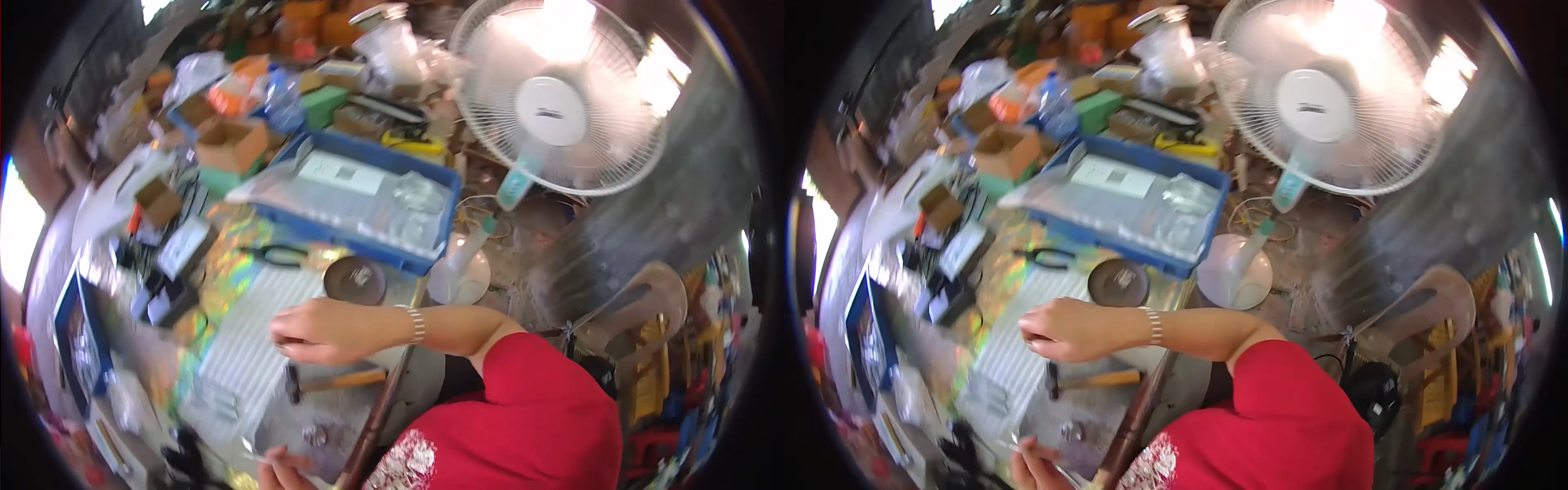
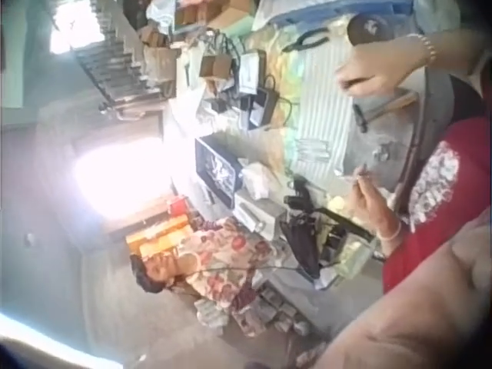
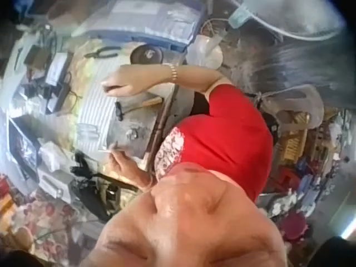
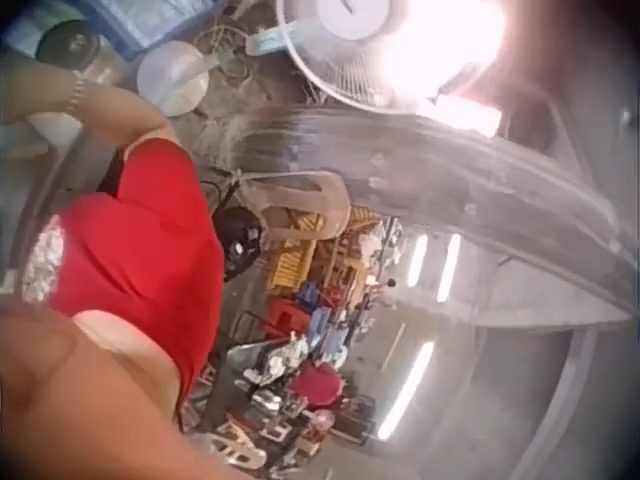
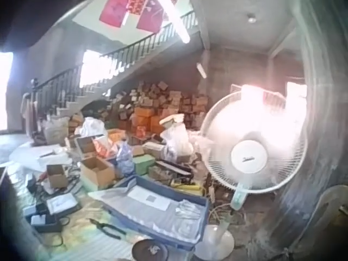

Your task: Shaping small silver-colored metal bars using a hammer on a metal anvil block.

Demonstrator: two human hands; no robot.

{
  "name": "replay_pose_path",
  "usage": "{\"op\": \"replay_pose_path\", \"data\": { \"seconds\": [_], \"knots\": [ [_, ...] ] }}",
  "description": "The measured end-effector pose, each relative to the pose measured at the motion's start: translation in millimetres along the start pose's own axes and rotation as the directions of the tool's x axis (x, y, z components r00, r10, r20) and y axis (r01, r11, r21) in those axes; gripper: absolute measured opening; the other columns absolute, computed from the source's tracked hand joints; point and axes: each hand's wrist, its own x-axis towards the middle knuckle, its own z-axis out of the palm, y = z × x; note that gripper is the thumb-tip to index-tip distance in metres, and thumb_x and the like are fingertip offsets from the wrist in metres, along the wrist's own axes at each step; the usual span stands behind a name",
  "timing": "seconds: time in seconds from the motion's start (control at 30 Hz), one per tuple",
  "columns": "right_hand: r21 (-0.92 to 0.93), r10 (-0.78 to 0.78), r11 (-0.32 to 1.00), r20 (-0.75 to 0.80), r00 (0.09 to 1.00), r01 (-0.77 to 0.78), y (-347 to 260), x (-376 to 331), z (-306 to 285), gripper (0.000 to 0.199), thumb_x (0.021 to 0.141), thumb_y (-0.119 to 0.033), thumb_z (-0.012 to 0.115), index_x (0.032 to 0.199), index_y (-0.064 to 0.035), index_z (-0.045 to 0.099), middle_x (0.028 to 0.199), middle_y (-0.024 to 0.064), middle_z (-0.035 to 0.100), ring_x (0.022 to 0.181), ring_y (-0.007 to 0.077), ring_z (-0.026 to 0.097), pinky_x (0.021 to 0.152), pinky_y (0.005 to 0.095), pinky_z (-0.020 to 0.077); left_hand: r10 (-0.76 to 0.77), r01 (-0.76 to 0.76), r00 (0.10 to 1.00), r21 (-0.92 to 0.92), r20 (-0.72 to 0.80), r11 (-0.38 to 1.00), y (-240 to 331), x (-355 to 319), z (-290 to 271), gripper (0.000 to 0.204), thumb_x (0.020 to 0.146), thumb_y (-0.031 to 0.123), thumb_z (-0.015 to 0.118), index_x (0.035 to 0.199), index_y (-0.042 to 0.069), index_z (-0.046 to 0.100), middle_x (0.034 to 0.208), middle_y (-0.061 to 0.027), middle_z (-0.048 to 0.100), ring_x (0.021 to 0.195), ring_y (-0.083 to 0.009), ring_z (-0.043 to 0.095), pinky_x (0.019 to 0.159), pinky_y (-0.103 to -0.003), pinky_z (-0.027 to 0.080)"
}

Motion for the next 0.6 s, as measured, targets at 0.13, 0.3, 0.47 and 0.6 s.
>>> {"op": "replay_pose_path", "data": {
  "seconds": [0.13,0.3,0.47,0.6],
  "knots": [
    [0.284,0.008,0.958,0.112,0.994,-0.04,-31,-38,18,0.012,0.086,-0.01,0.055,0.091,0.001,0.054,0.078,0.0126,0.054,0.069,0.0266,0.058,0.06,0.033,0.0444,0.101,-0.1,0.988,-0.013,0.118,0.995,-13,19,15,0.016,0.085,-0.004,0.049,0.091,-0.006,0.063,0.081,-0.0096,0.062,0.07,-0.0158,0.061,0.065,-0.024,0.048],
    [0.596,0.27,0.719,0.234,0.934,-0.358,-41,-52,53,0.008,0.086,0.001,0.056,0.094,0.0022,0.057,0.077,0.0059,0.06,0.067,0.009,0.061,0.057,0.0207,0.0479,0.076,0.025,0.962,-0.362,0.264,0.932,-18,9,21,0.025,0.087,-0.006,0.053,0.112,-0.004,0.053,0.093,-0.0081,0.063,0.083,-0.0135,0.063,0.074,-0.025,0.05],
    [0.553,0.176,0.813,0.062,0.982,-0.181,-47,-47,82,0.01,0.084,-0.003,0.062,0.091,0.0019,0.058,0.074,0.0061,0.059,0.063,0.0098,0.059,0.054,0.0212,0.0457,0.097,0.034,0.949,-0.403,0.299,0.914,-22,0,16,0.014,0.089,-0.004,0.054,0.103,-0.004,0.053,0.094,-0.0086,0.064,0.086,-0.0122,0.063,0.076,-0.024,0.051],
    [0.351,0.016,0.936,0.008,1.0,-0.017,-47,-40,87,0.011,0.082,-0.004,0.064,0.09,0.0009,0.058,0.073,0.0077,0.057,0.061,0.0143,0.058,0.052,0.0235,0.0436,0.109,0.047,0.947,-0.47,0.301,0.881,-25,-1,12,0.011,0.088,-0.003,0.056,0.1,-0.004,0.054,0.093,-0.0096,0.064,0.084,-0.0121,0.063,0.074,-0.024,0.053]
  ]
}}
